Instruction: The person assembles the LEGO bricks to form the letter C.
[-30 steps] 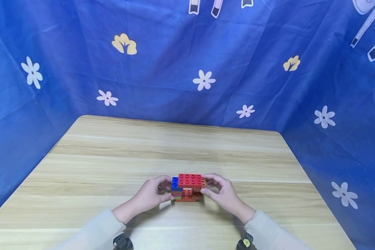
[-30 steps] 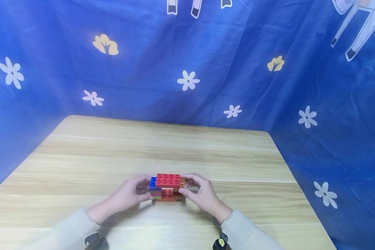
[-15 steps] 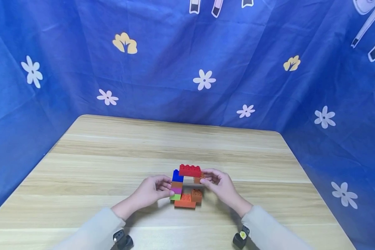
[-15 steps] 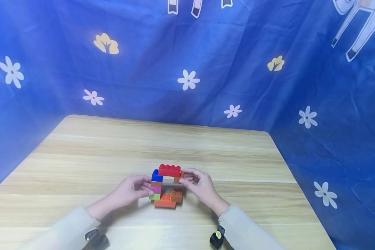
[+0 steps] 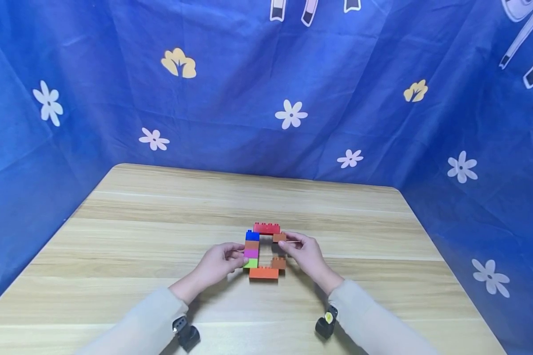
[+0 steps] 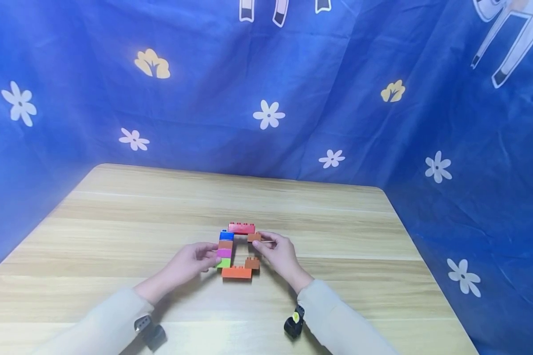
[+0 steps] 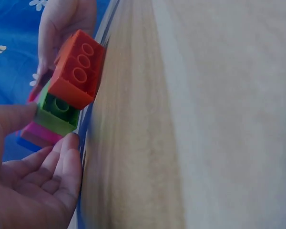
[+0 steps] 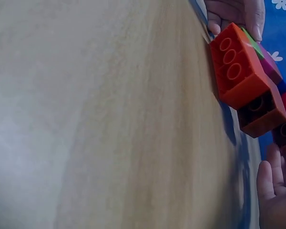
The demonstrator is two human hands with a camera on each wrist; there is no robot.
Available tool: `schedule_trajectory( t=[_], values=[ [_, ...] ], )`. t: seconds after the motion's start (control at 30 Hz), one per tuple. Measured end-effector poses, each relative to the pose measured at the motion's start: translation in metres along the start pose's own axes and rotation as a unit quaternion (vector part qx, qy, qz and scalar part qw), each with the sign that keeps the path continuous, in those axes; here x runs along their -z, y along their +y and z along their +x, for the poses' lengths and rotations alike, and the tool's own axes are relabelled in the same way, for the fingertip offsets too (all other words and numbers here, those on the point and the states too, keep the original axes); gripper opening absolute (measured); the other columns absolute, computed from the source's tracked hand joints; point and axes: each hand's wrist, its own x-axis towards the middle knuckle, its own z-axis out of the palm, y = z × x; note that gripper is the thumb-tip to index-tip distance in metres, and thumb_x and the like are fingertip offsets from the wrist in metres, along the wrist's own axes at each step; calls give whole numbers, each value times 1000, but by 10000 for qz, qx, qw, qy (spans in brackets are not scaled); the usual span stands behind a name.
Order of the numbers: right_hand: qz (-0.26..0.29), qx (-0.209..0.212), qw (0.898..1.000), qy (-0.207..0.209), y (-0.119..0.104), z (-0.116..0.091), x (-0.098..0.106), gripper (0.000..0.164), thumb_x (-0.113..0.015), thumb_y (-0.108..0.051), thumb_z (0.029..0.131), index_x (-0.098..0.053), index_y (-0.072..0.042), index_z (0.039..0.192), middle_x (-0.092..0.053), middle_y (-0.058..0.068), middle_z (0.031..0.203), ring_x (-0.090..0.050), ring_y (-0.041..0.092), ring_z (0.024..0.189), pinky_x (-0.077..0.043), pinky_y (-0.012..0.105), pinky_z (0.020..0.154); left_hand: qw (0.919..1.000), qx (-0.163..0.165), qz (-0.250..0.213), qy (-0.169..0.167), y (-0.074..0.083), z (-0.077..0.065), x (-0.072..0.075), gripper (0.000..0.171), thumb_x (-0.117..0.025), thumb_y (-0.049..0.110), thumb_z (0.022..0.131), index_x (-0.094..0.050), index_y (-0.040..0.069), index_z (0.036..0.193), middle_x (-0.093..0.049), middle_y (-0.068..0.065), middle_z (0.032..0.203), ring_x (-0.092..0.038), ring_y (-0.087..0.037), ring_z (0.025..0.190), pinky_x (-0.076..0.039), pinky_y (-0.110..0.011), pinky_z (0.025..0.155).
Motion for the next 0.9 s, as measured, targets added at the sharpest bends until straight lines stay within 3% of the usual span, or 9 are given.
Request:
schedule_trajectory(
  t=[0.17,0.37,0.5,0.63,0.73,0.9],
  values=[
    [273,-71,9996,21,3,1,-3,46,-72,-15,85,-58,3,125,-67,18,106,-67,24,89,-55,28,75,9998,66,128,164,1,1,-3,41,-71,15,85,-60,-9,116,-68,-7,94,-65,-21,85,-54,-28,72],
    [452,-255,9986,-71,6,-1,-4,48,-70,-16,87,-55,6,126,-63,20,114,-66,24,92,-55,26,73,9995,95,158,274,1,1,-5,37,-69,17,87,-62,-8,114,-69,-13,97,-65,-20,81,-54,-27,66],
    [449,-344,9983,-110,7,-3,-4,48,-69,-17,87,-55,6,127,-64,19,114,-66,20,84,-53,22,59,9992,105,193,339,1,0,-5,36,-68,18,88,-64,-7,113,-69,-13,98,-66,-19,80,-54,-26,65],
    [360,-399,9984,-180,5,-5,-4,48,-69,-18,88,-55,4,128,-66,17,109,-60,15,69,-44,19,47,9991,110,159,373,0,1,-6,35,-68,16,87,-63,-7,114,-69,-12,96,-65,-17,77,-54,-26,64],
    [296,-366,9986,-233,4,-5,-4,47,-68,-18,89,-55,4,128,-67,16,105,-55,14,62,-41,17,45,9992,95,136,362,-1,3,-5,36,-68,14,87,-62,-8,114,-69,-12,94,-64,-17,72,-54,-26,60],
    [359,-381,9983,-245,2,-7,-4,48,-68,-17,89,-54,5,129,-66,17,110,-60,15,67,-45,18,49,9992,122,126,357,-4,6,-1,37,-67,15,88,-61,-8,116,-69,-11,94,-63,-17,71,-53,-26,60]
  ],
)
